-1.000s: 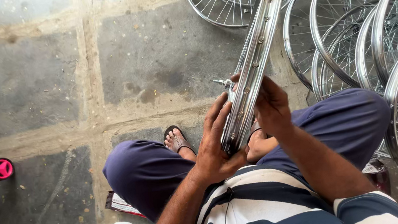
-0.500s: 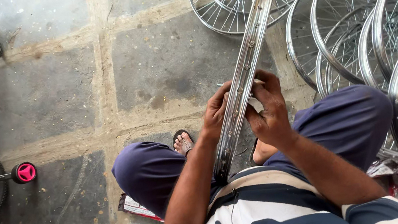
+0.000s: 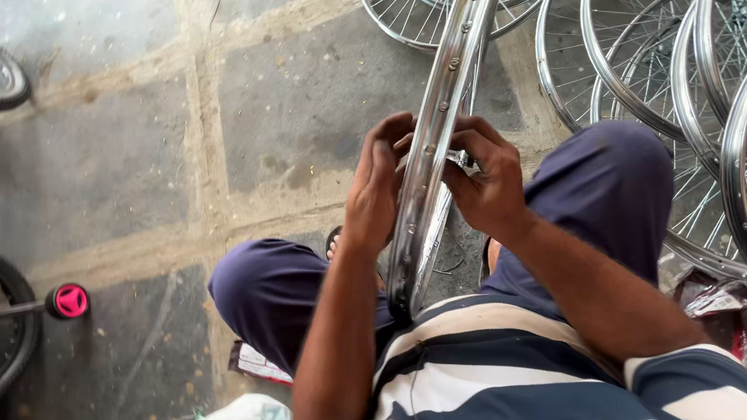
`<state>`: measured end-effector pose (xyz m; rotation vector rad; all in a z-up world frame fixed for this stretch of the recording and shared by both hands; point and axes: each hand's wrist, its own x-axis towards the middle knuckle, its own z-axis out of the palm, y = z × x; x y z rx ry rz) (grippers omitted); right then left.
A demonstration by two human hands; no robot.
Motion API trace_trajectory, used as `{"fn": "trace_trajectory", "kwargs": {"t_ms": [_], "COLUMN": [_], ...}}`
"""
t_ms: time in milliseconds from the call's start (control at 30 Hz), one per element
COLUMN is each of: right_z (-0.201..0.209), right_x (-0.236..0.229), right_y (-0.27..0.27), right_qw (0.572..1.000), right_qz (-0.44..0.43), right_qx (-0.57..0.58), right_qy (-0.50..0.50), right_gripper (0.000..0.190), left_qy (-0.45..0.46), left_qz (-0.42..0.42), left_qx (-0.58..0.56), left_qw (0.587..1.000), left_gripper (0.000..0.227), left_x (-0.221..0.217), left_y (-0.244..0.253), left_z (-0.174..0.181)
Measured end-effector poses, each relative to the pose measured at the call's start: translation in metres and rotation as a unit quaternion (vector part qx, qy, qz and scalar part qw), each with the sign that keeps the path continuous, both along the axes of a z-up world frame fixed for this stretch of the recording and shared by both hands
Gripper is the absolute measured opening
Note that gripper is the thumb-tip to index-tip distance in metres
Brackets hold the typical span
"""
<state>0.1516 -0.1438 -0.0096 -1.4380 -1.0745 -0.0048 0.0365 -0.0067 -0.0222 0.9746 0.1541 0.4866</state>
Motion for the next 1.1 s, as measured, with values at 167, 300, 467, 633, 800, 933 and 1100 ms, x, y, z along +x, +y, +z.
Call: {"fn": "trace_trajectory", "kwargs": {"t_ms": [167, 300, 467, 633, 800, 933, 1100], "right_z": [-0.022, -0.041, -0.054, -0.023, -0.013, -0.03, -0.047], "right_x": [-0.007, -0.012, -0.02, -0.031, 0.015, 0.053, 0.061], "right_y": [0.007, 0.014, 0.012, -0.008, 0.0, 0.026, 0.062], "right_qw": [0.984, 0.952, 0.886, 0.942, 0.997, 0.97, 0.857], "right_qz": [0.089, 0.174, 0.245, 0.102, 0.023, 0.189, 0.333], "right_qx": [0.007, 0.076, 0.113, 0.121, -0.045, -0.059, 0.027], "right_qy": [0.157, 0.24, 0.376, 0.296, 0.067, 0.139, 0.393], "right_gripper": [0.021, 0.022, 0.019, 0.02, 0.023, 0.022, 0.035], "left_qy": [0.189, 0.328, 0.249, 0.138, 0.119, 0.126, 0.092], "left_qz": [0.164, 0.145, 0.182, 0.204, 0.163, 0.139, 0.121], "left_qx": [0.523, 0.398, 0.387, 0.436, 0.412, 0.425, 0.418], "left_qw": [0.815, 0.845, 0.869, 0.865, 0.888, 0.886, 0.896], "left_gripper": [0.087, 0.077, 0.069, 0.068, 0.069, 0.072, 0.073], "left_x": [-0.045, -0.057, -0.071, -0.065, -0.059, -0.053, -0.053], "left_y": [-0.05, -0.065, -0.067, -0.066, -0.047, -0.026, -0.004], "left_z": [0.048, 0.048, 0.024, 0.011, -0.003, -0.006, -0.001]}}
